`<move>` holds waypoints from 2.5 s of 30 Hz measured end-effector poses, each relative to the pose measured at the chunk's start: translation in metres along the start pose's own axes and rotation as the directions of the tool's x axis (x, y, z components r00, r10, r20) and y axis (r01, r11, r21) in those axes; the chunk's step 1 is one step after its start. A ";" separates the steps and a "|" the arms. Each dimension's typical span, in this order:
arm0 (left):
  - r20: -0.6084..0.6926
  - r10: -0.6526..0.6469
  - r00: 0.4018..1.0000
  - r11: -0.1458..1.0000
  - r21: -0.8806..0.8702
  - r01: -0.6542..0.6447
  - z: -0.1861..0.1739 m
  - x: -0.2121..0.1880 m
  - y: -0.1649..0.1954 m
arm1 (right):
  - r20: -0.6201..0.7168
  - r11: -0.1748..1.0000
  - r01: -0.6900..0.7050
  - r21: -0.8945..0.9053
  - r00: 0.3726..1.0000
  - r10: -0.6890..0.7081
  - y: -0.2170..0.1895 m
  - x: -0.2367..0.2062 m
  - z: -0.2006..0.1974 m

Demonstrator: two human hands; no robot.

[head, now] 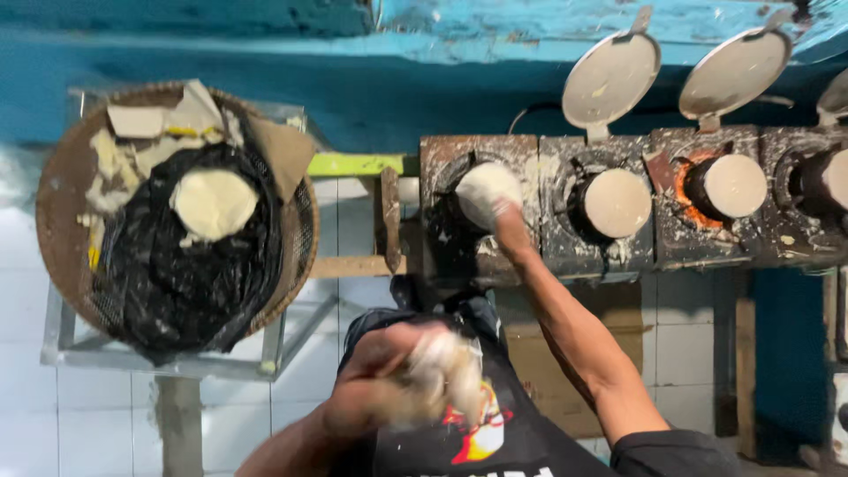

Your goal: The person scoops dough from a large basin and presses it by hand into round pans set on gas stoves, spreading it evenly across the hot surfaces. They lift and reposition the cooking cakes, then transfer finished ones into a lined basket beside the stoves.

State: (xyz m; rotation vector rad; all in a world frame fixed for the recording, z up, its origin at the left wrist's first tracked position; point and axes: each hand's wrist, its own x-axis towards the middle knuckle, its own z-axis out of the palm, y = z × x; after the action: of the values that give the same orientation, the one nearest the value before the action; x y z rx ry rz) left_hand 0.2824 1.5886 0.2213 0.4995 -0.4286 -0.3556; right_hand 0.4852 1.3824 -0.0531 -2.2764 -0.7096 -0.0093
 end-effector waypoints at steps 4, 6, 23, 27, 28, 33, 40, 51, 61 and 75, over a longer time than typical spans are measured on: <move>-0.738 -0.178 0.651 0.791 0.286 0.541 -0.097 -0.075 -0.081 | 0.075 0.953 -0.289 0.093 0.956 0.283 0.012 0.008 -0.020; -0.874 -0.140 0.465 0.674 0.260 0.692 -0.142 -0.126 -0.109 | 0.334 0.806 -0.186 -0.562 0.840 0.427 0.014 0.013 -0.026; -0.982 -0.057 0.181 0.254 0.161 0.954 -0.198 -0.270 -0.174 | -0.274 0.905 -0.423 0.052 0.865 0.420 0.063 0.025 -0.112; -0.997 -0.044 0.057 0.295 0.041 0.955 -0.189 -0.274 -0.185 | -0.035 0.676 -0.660 0.326 0.707 0.707 0.090 0.018 -0.122; -0.999 -0.048 0.002 0.312 -0.013 0.950 -0.186 -0.270 -0.187 | 0.048 0.627 -0.654 0.423 0.707 0.705 0.090 0.013 -0.116; -0.972 -0.080 -0.222 0.550 -0.229 0.803 -0.157 -0.219 -0.192 | 0.016 0.148 -0.193 0.970 0.658 0.753 0.076 -0.020 -0.087; -0.990 -0.057 -0.132 0.418 -0.144 0.897 -0.132 -0.133 -0.254 | 0.289 -0.203 -0.207 0.957 0.730 0.619 0.056 -0.081 -0.145; -0.830 -0.392 0.396 -0.150 0.482 0.863 -0.126 -0.007 -0.461 | -0.120 0.146 0.042 0.988 0.805 0.581 0.104 -0.399 -0.402; -0.619 -0.740 0.264 -0.383 0.709 0.592 -0.060 0.141 -0.677 | -0.441 0.313 0.507 0.804 0.154 0.884 0.126 -0.681 -0.489; -0.299 -0.921 0.248 -0.137 0.847 0.514 0.135 0.312 -1.050 | -0.635 0.655 -0.516 0.552 -0.769 -0.072 0.007 -1.138 -0.600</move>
State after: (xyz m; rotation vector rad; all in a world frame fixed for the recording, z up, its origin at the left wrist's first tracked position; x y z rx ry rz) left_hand 0.2516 0.5430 -0.1294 1.8127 -0.7088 -1.5635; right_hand -0.3565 0.4287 0.1382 -1.1903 1.6060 -1.8825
